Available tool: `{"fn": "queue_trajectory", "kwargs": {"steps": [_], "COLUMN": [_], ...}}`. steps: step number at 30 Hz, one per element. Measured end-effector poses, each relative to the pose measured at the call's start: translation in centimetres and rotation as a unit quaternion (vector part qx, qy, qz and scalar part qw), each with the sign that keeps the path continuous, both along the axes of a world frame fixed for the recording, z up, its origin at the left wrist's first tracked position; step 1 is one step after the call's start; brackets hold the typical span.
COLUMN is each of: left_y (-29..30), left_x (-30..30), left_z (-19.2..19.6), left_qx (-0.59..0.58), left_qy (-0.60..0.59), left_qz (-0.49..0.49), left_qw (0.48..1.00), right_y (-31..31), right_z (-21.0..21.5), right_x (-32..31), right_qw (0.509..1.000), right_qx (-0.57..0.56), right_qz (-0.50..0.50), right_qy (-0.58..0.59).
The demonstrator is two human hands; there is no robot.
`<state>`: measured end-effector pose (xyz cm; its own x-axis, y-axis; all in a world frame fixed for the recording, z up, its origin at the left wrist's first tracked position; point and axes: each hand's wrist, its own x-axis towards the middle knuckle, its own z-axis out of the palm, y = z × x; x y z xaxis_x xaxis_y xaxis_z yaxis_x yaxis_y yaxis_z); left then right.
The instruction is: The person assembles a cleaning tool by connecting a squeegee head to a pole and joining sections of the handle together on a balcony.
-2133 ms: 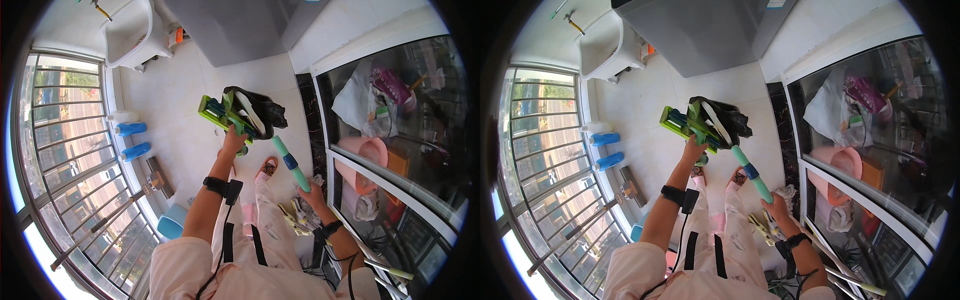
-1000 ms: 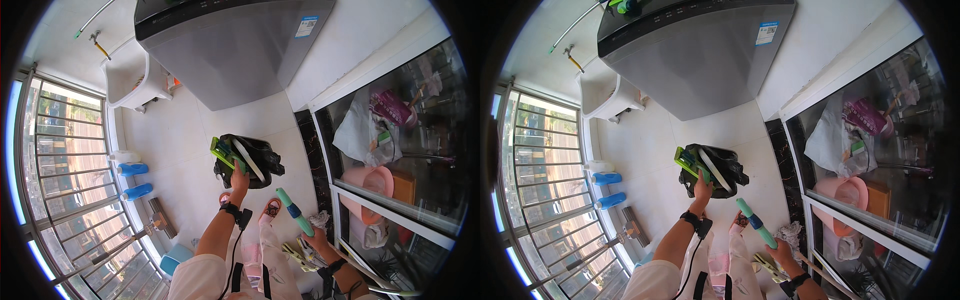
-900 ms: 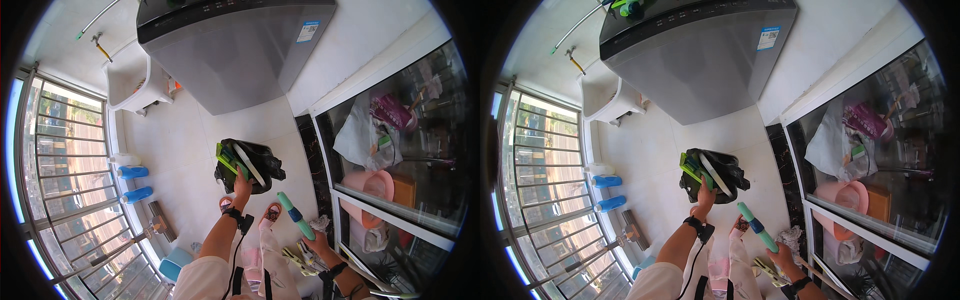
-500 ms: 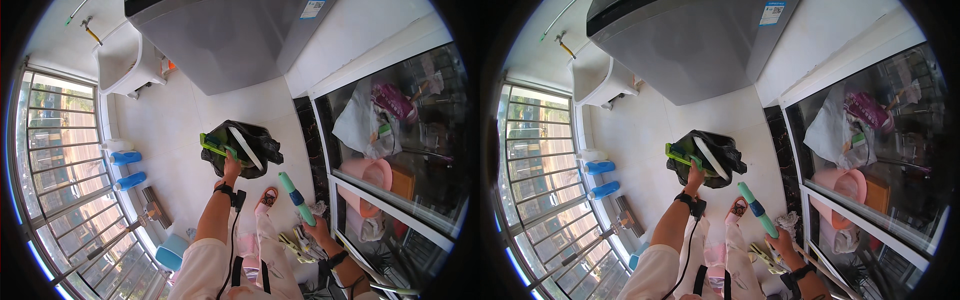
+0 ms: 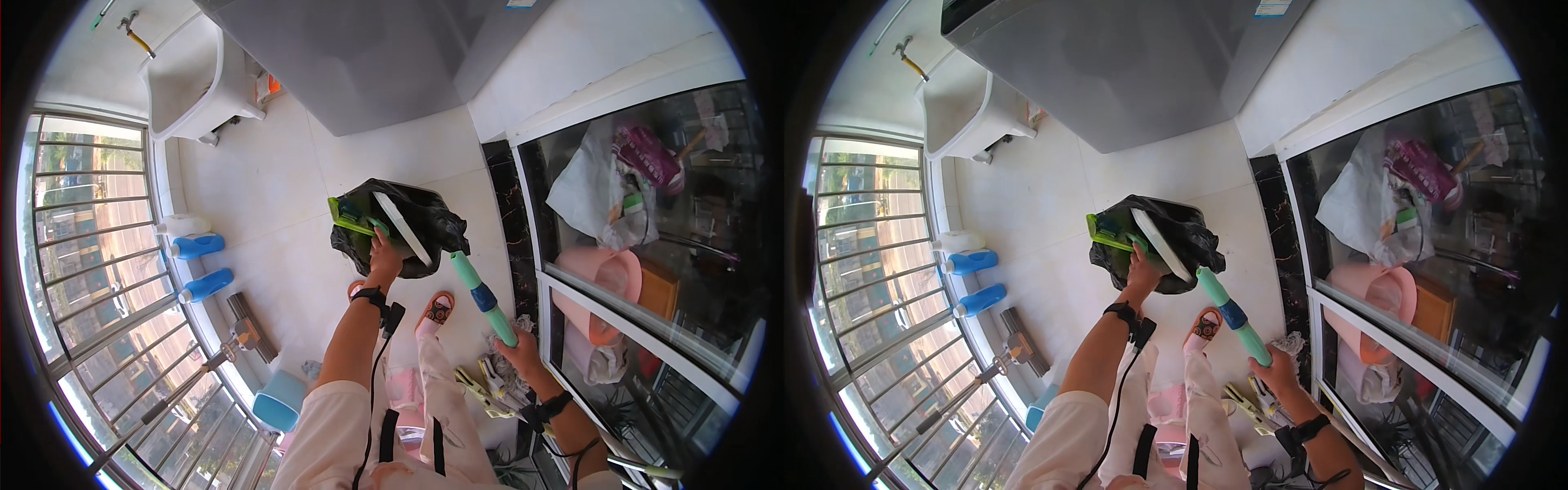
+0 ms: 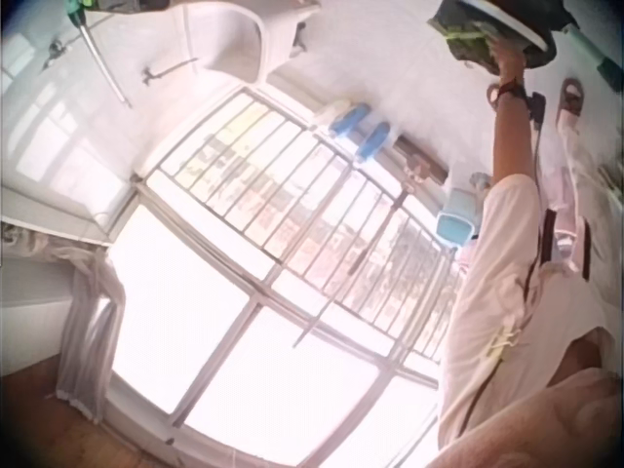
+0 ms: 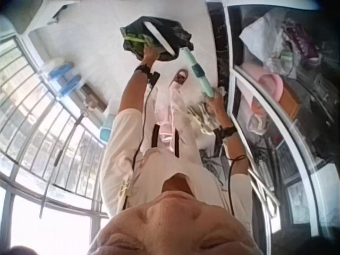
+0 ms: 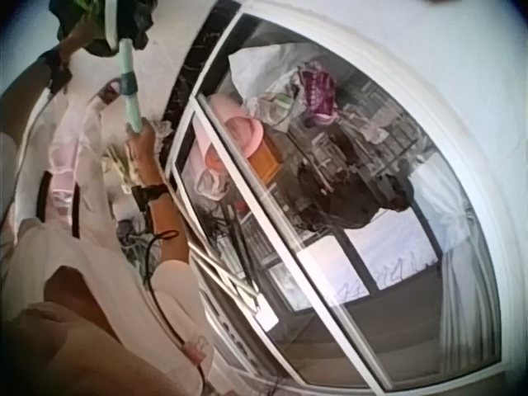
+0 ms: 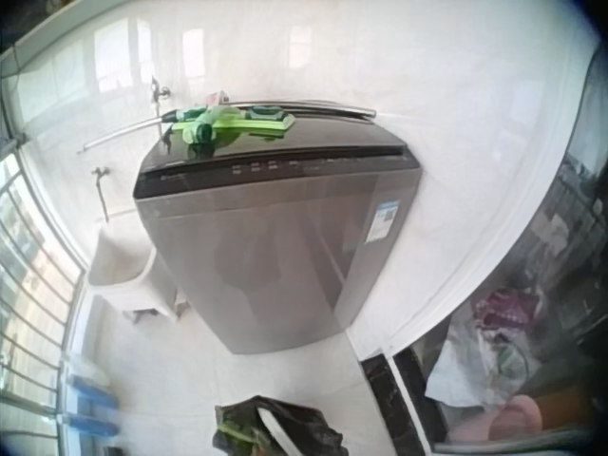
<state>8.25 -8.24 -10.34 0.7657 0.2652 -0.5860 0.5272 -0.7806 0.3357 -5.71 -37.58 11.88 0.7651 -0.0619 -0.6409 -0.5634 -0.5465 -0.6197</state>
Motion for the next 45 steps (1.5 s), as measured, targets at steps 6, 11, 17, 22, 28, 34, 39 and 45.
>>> {"fn": "queue_trajectory", "kwargs": {"steps": [6,11,17,22,28,34,39,45], "left_y": [2.5,4.4,10.0,12.8,11.4,12.2,14.5,18.1], "left_x": [5.0,10.4,21.0,32.2,43.6,46.3,44.3,28.7], "left_z": [4.7,17.9,40.9,50.5,49.5,48.9,48.8,52.8], "left_qx": [-0.097,-0.213,-0.257,-0.112,0.02,-0.016,-0.153,-0.214], "left_qy": [0.037,-0.108,-0.455,-0.535,-0.526,-0.453,-0.557,-0.465], "left_qz": [-0.159,-0.093,-0.074,-0.025,-0.067,-0.093,-0.089,-0.209], "left_qw": [0.982,0.967,0.849,0.837,0.848,0.887,0.812,0.833], "right_y": [-0.2,0.0,0.3,1.6,7.7,14.0,16.0,15.4], "right_z": [1.5,4.1,9.0,10.5,13.7,14.2,14.3,15.3], "right_x": [0.1,0.3,1.8,1.8,2.8,1.6,1.2,2.6], "right_qw": [0.999,0.999,0.998,0.992,0.987,0.978,0.966,0.962], "right_qx": [-0.034,-0.034,-0.027,-0.076,-0.109,-0.12,-0.14,-0.166], "right_qz": [0.02,0.022,0.019,0.013,-0.083,-0.131,-0.174,-0.188], "right_qy": [0.001,-0.023,-0.056,-0.104,-0.083,-0.111,-0.129,-0.105]}}
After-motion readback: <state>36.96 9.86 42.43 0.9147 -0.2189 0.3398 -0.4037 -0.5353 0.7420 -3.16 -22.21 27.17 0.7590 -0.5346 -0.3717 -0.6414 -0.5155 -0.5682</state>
